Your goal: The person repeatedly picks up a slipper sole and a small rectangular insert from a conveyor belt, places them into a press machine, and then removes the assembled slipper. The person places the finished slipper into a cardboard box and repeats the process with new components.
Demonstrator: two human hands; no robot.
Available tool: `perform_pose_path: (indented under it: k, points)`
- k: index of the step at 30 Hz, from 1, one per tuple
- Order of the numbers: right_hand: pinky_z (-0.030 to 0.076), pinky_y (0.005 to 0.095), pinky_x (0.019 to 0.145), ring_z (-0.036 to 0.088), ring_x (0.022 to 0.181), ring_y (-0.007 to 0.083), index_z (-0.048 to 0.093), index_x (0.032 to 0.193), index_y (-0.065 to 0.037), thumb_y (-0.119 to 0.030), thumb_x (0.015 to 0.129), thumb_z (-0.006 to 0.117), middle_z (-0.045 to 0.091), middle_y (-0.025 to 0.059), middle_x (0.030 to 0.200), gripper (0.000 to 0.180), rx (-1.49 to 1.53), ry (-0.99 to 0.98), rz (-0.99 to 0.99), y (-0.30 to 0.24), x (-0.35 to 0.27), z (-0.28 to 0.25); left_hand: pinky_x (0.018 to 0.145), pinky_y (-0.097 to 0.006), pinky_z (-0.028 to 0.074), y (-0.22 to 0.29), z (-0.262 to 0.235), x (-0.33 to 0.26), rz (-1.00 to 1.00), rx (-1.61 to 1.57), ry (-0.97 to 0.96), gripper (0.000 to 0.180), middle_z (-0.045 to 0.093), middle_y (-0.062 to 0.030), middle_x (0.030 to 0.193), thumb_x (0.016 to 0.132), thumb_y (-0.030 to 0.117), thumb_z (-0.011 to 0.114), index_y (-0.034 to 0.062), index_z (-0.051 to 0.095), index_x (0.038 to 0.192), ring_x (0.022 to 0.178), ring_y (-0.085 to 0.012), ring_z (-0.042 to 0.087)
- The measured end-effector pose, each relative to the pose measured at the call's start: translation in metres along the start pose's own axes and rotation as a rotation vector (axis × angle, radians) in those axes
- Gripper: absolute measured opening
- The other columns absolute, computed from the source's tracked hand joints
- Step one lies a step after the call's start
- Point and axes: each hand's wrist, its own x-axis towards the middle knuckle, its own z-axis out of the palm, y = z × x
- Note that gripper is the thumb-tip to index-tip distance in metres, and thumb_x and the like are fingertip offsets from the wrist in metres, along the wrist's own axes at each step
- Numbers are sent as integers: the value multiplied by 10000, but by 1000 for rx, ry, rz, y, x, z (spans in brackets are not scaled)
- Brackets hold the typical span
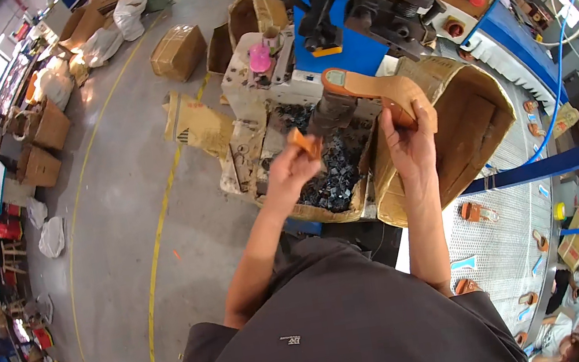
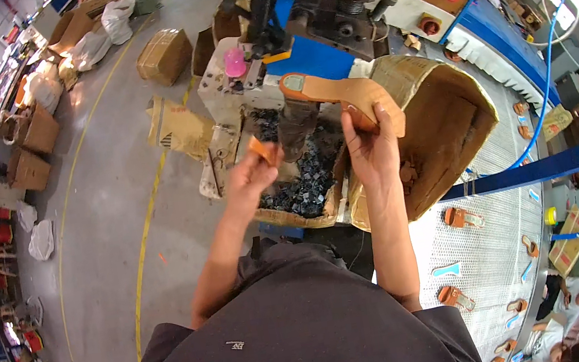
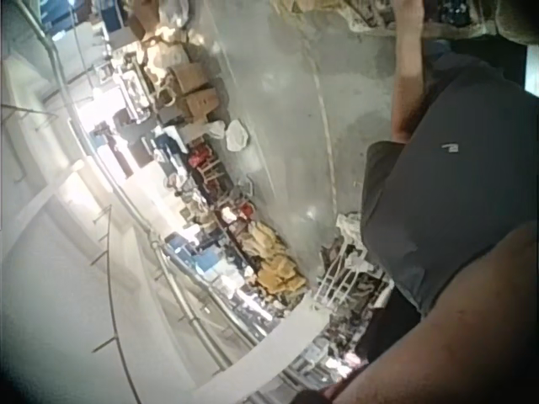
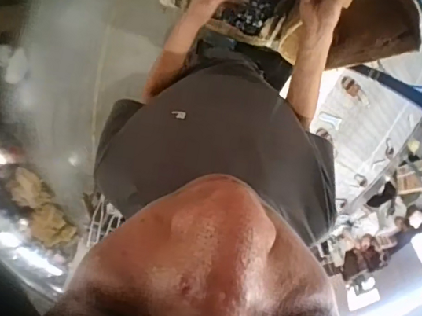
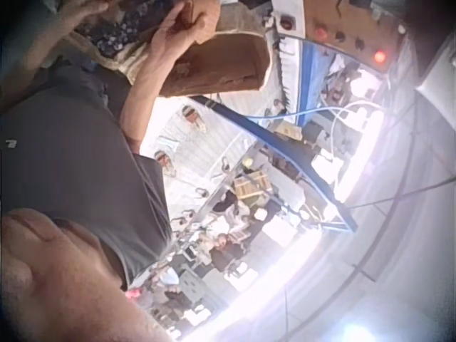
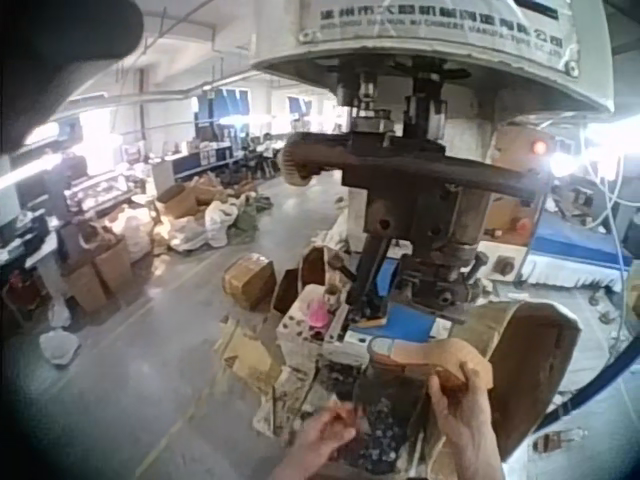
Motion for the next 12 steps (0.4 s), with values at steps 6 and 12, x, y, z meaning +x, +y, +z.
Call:
perform_pose_path:
  k: [6, 12]
  points:
    - [631, 364, 824, 675, 1043, 221, 541, 1303, -58, -320, 1020, 617, 668, 100, 1179, 393, -143, -52, 53, -1, 6, 1, 1100, -353, 422, 88, 18, 108, 474, 843, -56, 563, 604, -103, 1349, 880, 112, 772, 0, 528, 1375, 1296, -194, 545]
    - [605, 351, 774, 671, 993, 197, 541, 1315, -80, -370, 1005, 628, 669, 92, 1199, 433, -175, -36, 74, -1, 14, 1, 1137, -399, 392, 67, 0, 155, 329, 606, -242, 559, 576, -125, 1405, 906, 151, 747, 80, 514, 1409, 1324, -270, 542]
